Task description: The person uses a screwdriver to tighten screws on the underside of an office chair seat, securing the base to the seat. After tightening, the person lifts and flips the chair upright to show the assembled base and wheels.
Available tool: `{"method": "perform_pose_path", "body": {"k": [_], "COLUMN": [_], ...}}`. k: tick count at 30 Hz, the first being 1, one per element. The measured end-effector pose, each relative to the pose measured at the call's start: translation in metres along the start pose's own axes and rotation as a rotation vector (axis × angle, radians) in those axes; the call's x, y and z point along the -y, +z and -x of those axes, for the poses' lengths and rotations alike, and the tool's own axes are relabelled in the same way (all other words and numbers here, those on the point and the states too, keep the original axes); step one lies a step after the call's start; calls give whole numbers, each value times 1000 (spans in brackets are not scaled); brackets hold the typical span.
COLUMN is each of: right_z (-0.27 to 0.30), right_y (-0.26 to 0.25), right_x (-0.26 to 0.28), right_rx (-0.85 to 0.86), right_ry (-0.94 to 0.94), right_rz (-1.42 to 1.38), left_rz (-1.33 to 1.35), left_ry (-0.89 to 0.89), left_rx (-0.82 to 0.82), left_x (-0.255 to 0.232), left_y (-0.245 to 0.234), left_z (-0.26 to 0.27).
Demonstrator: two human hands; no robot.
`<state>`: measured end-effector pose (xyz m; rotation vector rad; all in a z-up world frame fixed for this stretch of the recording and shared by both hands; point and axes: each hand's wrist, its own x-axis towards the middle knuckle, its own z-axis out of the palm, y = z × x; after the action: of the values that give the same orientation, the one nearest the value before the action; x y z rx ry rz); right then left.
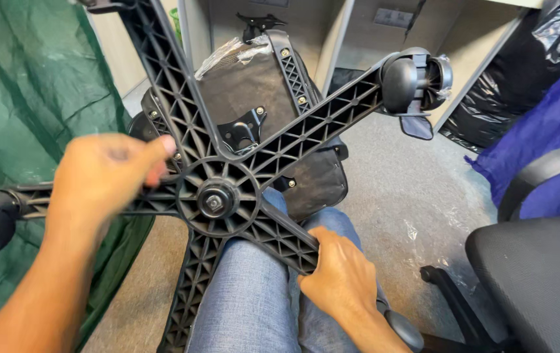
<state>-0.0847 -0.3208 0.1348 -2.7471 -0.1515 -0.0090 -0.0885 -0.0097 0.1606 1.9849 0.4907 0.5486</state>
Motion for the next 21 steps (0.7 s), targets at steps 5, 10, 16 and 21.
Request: {"method": "perform_pose_path", "body": {"k": [5,10,16,21], "right_z": [-1,-26,-158,-300], "right_y": [13,32,-51,-147], "right_x": [2,-41,-145,-141], "right_rx": [48,76,-149,-163], "right_ry": [-49,-134,-95,-229], "right_rz": [36,-412,-467,-497], "left_rz": [817,695,738,647], "left_ry": [109,244,314,366], "left_rx": [169,36,158,237], "left_x": [-34,-45,-74,-92], "left_y": [44,65,78,91], "left_z": [-58,-56,-56,-59]}}
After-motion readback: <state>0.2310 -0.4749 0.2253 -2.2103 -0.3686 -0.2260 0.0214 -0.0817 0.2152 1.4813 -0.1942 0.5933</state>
